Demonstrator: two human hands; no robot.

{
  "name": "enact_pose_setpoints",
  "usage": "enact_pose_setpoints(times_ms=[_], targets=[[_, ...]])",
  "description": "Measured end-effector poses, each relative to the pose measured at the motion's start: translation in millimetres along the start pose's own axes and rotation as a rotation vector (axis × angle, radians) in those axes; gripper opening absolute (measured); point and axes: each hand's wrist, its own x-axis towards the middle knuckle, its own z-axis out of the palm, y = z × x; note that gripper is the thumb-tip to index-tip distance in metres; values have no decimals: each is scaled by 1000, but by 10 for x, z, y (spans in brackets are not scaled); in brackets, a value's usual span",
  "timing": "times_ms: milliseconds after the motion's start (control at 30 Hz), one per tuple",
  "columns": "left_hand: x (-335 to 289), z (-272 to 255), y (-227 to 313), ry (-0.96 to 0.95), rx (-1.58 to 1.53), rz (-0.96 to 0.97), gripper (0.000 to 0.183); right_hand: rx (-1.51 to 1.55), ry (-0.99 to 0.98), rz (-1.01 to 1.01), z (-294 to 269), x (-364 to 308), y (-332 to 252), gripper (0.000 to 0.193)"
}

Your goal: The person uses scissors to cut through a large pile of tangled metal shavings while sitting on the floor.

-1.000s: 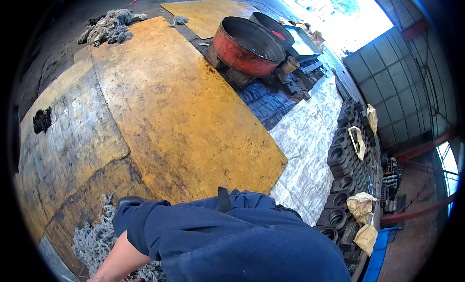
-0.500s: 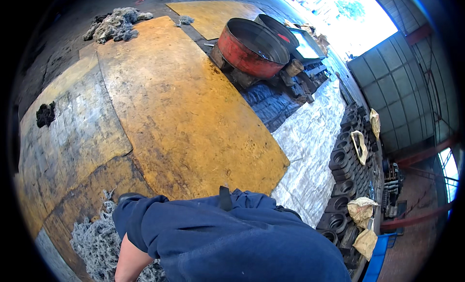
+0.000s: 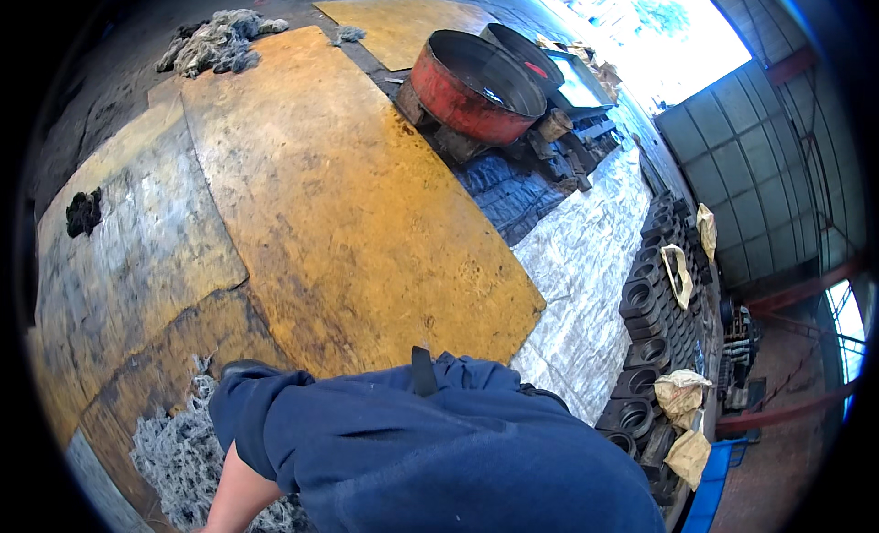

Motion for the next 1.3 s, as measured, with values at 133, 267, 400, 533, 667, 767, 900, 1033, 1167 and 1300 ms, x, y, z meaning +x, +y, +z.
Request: enact_pose_setpoints(times_ms=[133,267,400,533,667,767,900,1033,1167,1300], targets=[[-29,-449,97,118,-80,87,72,-93,27,13,-14,-119,47,16],[-289,-1546,333,256,-318,264,71,-175,26,-16,-657,-518,-291,17],[-1126,-2288,337,53,-900,534,72,-556,-221,-62,-577,-712,-490,32],[-1191,-1842,514,86,-837,654,61,-707,-445,-16,-310,-893,-173,34],[-1220,-1707,483,12,-842,578,50,-759,-503,59,-377,-795,-34,49],[-1328,-1848,384,58,-842,455,34,-934,-427,-22,-267,-902,38,56],[-1372,-2039,73,99,-906,473,24,-1112,-660,-26,-253,-897,36,56],[-1620,-2094,-104,-31,-777,381,22,-989,-931,231,-464,-860,-147,50],[-1463,-2211,-753,361,-333,249,19,-1070,-801,266,-683,-751,10,77],[-1570,-2039,-1008,476,-359,319,21,-1066,-907,544,-723,-1010,98,79]])
